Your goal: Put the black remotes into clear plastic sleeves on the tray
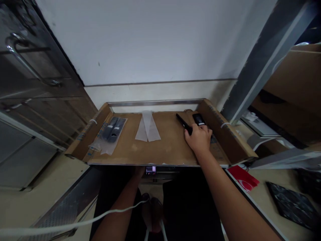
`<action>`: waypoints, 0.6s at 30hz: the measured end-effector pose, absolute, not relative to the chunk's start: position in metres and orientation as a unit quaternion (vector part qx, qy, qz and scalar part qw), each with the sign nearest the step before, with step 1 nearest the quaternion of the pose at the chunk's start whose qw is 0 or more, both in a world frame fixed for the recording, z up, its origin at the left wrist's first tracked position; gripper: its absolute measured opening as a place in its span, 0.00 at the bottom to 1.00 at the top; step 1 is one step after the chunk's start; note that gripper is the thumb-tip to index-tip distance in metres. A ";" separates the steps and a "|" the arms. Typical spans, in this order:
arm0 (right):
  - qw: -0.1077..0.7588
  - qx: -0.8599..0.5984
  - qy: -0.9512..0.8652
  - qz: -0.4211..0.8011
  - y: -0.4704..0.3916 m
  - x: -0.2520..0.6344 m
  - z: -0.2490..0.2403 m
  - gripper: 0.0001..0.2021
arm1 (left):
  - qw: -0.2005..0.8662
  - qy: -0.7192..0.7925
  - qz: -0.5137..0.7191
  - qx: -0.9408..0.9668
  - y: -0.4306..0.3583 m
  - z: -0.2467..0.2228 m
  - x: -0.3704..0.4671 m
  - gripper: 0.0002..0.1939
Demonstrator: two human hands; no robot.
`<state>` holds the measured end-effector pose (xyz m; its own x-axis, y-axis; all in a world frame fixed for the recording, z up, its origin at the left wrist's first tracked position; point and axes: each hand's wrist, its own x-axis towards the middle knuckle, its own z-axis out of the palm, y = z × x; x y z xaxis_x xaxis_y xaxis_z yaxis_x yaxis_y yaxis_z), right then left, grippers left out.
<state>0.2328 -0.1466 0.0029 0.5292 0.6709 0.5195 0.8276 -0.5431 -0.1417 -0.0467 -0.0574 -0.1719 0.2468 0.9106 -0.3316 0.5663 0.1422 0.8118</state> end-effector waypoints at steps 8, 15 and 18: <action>0.182 -0.849 -0.470 -0.159 -0.143 0.233 0.006 0.18 | 0.491 0.589 0.198 0.610 -0.047 -0.190 -0.044 0.16; 0.194 -0.840 -0.481 -0.158 -0.142 0.234 0.004 0.21 | 0.502 0.586 0.240 0.589 -0.043 -0.205 -0.046 0.21; 0.191 -0.840 -0.480 -0.165 -0.142 0.235 0.003 0.21 | 0.509 0.583 0.257 0.578 -0.043 -0.207 -0.047 0.22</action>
<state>0.2350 -0.1421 0.0030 0.4843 0.7440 0.4604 0.8700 -0.4651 -0.1635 -0.0473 -0.0429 -0.2066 0.1876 0.9365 -0.2963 0.4124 0.1987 0.8891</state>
